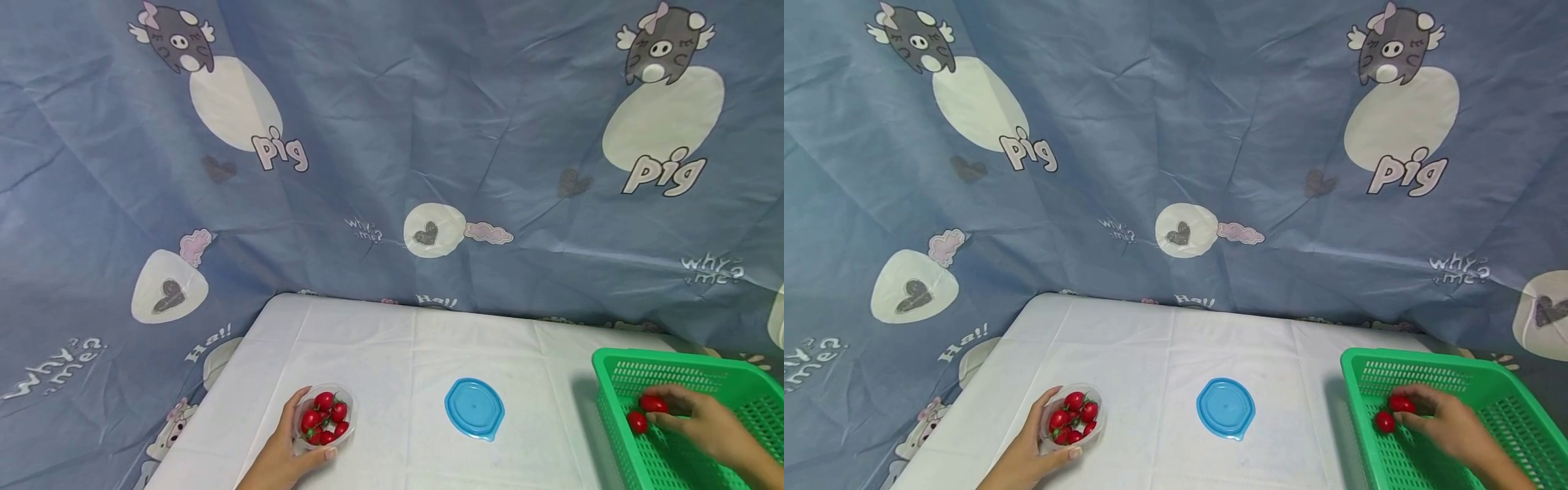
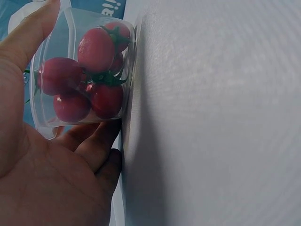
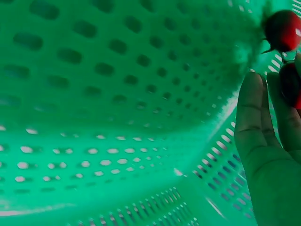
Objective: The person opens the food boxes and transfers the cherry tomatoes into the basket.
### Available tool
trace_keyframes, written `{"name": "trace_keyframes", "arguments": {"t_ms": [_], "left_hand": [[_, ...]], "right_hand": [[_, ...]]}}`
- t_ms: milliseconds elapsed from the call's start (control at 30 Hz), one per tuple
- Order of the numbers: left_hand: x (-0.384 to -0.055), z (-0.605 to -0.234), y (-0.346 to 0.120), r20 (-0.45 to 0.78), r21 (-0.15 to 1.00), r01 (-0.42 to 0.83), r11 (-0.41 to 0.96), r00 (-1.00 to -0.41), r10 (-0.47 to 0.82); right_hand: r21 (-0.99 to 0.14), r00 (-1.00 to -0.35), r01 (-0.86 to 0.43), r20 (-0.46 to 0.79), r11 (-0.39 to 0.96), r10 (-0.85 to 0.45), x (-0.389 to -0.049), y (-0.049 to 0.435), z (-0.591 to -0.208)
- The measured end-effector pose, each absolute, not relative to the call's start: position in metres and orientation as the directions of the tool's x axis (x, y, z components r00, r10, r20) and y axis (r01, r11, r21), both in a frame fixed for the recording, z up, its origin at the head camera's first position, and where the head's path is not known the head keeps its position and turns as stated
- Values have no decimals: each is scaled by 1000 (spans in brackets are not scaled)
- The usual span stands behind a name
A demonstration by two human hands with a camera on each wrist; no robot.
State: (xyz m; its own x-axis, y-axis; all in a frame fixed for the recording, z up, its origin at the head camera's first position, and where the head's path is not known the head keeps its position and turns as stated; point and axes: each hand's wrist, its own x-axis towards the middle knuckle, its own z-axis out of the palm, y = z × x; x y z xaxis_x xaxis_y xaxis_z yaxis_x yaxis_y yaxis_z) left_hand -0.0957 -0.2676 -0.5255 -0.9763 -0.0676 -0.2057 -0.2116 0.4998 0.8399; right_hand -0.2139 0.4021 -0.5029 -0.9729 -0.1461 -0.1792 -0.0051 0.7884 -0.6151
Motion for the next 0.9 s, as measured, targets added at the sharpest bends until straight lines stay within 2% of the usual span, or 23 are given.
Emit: {"name": "trace_keyframes", "arguments": {"t_ms": [533,900], "left_hand": [[-96,-526,-267,-233,834,-241,496,-969,-78],[-97,-525,-266,-256,833,-266,485,-963,-89]], "right_hand": [[-509,-979,-83,-120,857,-167,-216,402,-513],[-489,-974,-34,-178,872,-138,-215,404,-517]]}}
